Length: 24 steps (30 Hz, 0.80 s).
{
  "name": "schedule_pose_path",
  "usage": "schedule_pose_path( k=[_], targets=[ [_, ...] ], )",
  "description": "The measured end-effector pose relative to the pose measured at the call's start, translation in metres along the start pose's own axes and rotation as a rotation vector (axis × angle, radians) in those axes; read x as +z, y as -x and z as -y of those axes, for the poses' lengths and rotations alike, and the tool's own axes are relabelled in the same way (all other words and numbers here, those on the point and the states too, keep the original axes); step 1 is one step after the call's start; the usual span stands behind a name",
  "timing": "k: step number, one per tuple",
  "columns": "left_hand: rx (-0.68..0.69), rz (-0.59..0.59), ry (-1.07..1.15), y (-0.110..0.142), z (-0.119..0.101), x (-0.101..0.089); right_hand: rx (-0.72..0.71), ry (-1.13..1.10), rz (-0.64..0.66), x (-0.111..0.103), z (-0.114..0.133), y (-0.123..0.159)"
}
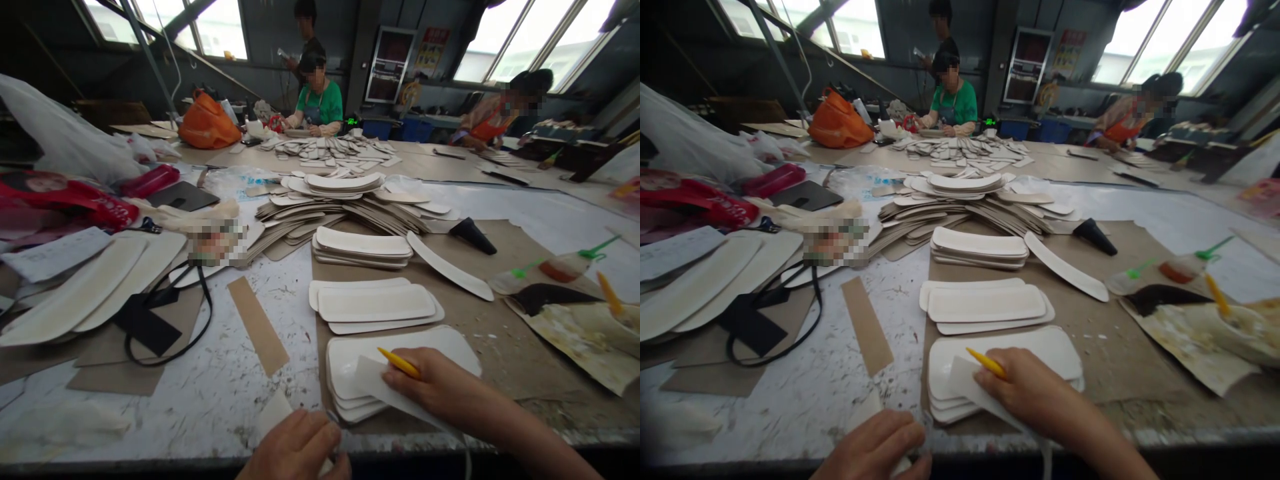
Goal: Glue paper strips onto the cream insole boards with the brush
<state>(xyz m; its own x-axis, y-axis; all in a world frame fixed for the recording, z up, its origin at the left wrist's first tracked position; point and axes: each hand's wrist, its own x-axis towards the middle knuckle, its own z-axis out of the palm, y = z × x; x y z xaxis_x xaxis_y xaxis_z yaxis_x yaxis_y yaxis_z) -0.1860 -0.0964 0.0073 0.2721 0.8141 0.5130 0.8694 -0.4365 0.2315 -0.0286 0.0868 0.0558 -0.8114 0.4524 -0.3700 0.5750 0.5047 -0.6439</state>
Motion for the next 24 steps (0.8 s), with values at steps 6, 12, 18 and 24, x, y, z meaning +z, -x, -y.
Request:
schedule_pose_path(
  k=[6, 12, 18, 24],
  targets=[
    [-0.087, -0.375, -0.122, 0.007, 0.013, 0.04, 0.023, 0.174, 0.155, -0.002, 0.018, -0.032],
    [-0.157, -0.328, -0.068, 0.016, 0.023, 0.059, 0.052, 0.246, 0.223, -0.003, 0.015, -0.044],
    [-0.206, -0.285, -0.085, 0.016, 0.023, 0.071, 0.039, 0.372, 0.238, 0.003, 0.017, -0.047],
    [-0.06, -0.28, -0.152, 0.011, 0.028, 0.063, 0.142, 0.607, 0.218, -0.012, 0.012, -0.015]
  ],
)
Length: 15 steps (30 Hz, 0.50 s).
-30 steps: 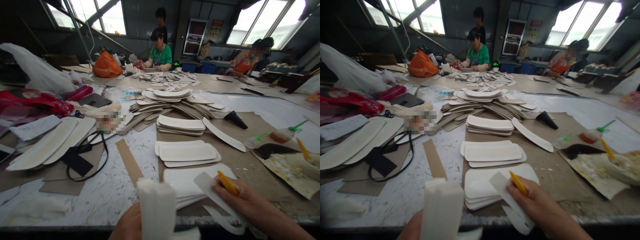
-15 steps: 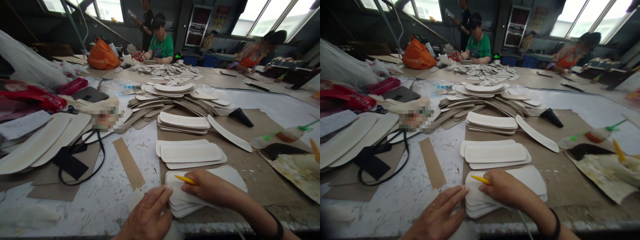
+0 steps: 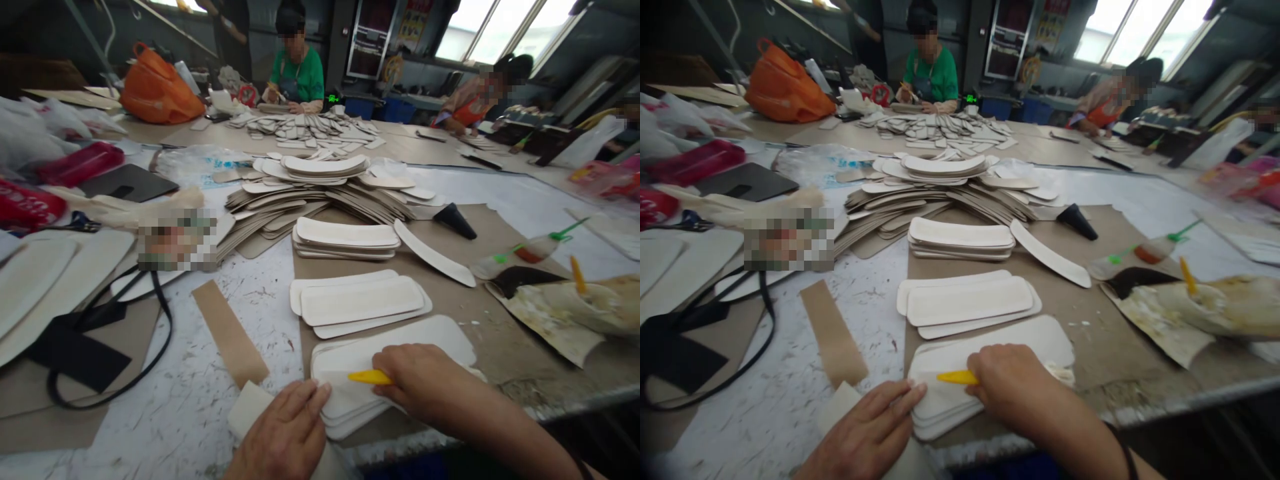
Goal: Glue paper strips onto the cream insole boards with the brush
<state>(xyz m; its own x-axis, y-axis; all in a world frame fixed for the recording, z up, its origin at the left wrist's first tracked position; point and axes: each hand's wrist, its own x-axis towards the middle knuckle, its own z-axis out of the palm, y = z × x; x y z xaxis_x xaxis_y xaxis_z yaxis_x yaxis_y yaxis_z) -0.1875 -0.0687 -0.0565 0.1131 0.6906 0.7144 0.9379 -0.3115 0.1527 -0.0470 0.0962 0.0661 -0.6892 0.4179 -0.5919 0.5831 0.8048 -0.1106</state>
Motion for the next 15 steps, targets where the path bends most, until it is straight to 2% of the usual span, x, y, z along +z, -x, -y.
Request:
schedule_pose_path(
  k=[4, 7, 12, 15],
  targets=[
    [0.031, 0.008, 0.024, -0.001, 0.005, -0.003, 0.177, -0.061, -0.148, 0.01, -0.045, 0.035],
    [0.052, -0.004, 0.041, 0.002, 0.006, -0.001, 0.296, -0.087, -0.273, 0.019, -0.069, 0.044],
    [0.058, -0.042, 0.054, 0.005, 0.007, 0.003, 0.483, 0.002, -0.326, 0.021, -0.071, 0.031],
    [0.071, -0.027, 0.027, 0.005, 0.007, 0.002, 0.525, 0.044, -0.347, 0.02, -0.068, 0.026]
  ],
)
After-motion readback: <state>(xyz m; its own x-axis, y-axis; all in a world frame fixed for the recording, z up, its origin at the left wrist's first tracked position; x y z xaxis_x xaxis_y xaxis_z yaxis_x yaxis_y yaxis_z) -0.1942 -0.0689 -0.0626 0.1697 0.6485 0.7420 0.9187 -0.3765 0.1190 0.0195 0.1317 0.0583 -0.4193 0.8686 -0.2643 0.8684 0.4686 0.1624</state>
